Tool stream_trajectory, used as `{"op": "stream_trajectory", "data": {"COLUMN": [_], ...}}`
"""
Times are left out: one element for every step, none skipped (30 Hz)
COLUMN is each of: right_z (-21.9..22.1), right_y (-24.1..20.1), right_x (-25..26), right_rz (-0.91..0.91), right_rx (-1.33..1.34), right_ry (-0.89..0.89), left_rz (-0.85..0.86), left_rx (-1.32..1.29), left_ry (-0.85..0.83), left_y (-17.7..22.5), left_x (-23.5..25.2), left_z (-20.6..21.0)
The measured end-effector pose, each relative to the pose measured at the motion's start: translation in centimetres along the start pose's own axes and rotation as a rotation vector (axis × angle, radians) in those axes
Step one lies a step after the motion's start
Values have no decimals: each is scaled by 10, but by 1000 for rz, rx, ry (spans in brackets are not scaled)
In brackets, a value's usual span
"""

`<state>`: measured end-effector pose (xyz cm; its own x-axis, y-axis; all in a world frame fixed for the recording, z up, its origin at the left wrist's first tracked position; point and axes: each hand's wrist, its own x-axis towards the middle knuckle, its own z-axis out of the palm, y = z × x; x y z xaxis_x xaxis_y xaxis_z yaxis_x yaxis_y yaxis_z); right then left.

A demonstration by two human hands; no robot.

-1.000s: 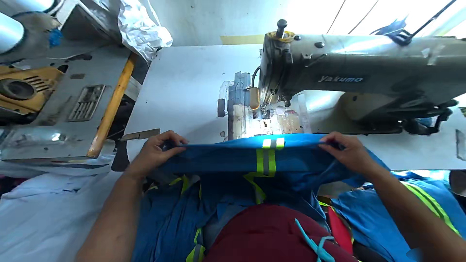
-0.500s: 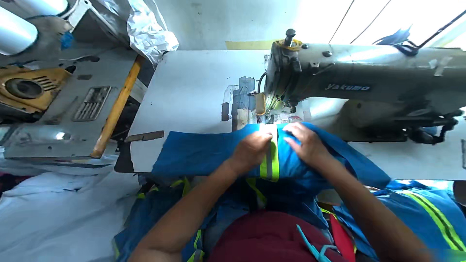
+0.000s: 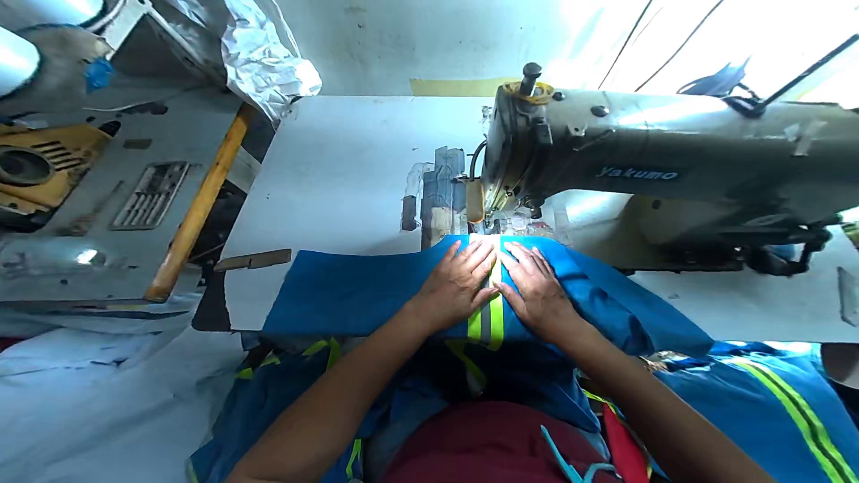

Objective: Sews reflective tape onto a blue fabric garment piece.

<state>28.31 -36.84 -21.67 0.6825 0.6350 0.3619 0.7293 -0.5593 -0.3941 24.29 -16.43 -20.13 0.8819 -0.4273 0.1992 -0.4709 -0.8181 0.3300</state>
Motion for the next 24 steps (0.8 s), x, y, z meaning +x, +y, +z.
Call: {"op": "stream_trajectory", "data": {"right_z": [-1,-1,-2,-2,-1,0,1,3,4,5,6,7,8,9,9,10,10,11,11,11,11,12,11,11], "right_y": [0,1,1,1,1,1,2,3,4,5,6,7,8,8,9,9,10,10,10,10,9,9,9,9], "right_x": [1,3,5,7,9,12,15,18,21,25,28,31,33,34,34,33,32,31,30,29,29,29,30,30], "right_rz": [8,9,11,13,19,23,24,22,21,22,24,28,32,30,26,20,13,5,-3,-10,-13,-11,-8,-4], "right_rx": [-19,-30,-37,-42,-42,-37,-32,-26,-22,-22,-22,-17,-11,-7,-4,-1,6,11,12,9,7,5,6,12], "right_ry": [-21,-41,-58,-68,-71,-66,-60,-50,-44,-44,-48,-50,-49,-44,-38,-29,-20,-9,-3,-3,-6,-12,-13,-9], "left_rz": [-10,-20,-24,-25,-25,-21,-10,-1,6,12,14,16,19,25,29,31,36,44,48,45,39,32,26,19], "left_rx": [-9,-17,-19,-20,-20,-20,-19,-19,-17,-13,-11,-8,-2,5,14,20,29,36,34,30,26,25,24,23], "left_ry": [-36,-65,-72,-75,-79,-77,-69,-65,-65,-60,-62,-64,-70,-71,-76,-90,-107,-120,-134,-156,-175,-183,-177,-166], "left_y": [-1,-3,-4,-5,-7,-10,-13,-17,-22,-26,-31,-35,-37,-39,-40,-39,-38,-37,-37,-36,-36,-37,-37,-38], "left_x": [0,0,1,1,2,3,5,7,9,11,13,15,16,16,15,14,12,9,7,6,5,5,6,6], "left_z": [-2,-4,-6,-7,-8,-9,-11,-11,-12,-13,-14,-14,-14,-14,-14,-15,-15,-15,-15,-16,-17,-18,-17,-16]}}
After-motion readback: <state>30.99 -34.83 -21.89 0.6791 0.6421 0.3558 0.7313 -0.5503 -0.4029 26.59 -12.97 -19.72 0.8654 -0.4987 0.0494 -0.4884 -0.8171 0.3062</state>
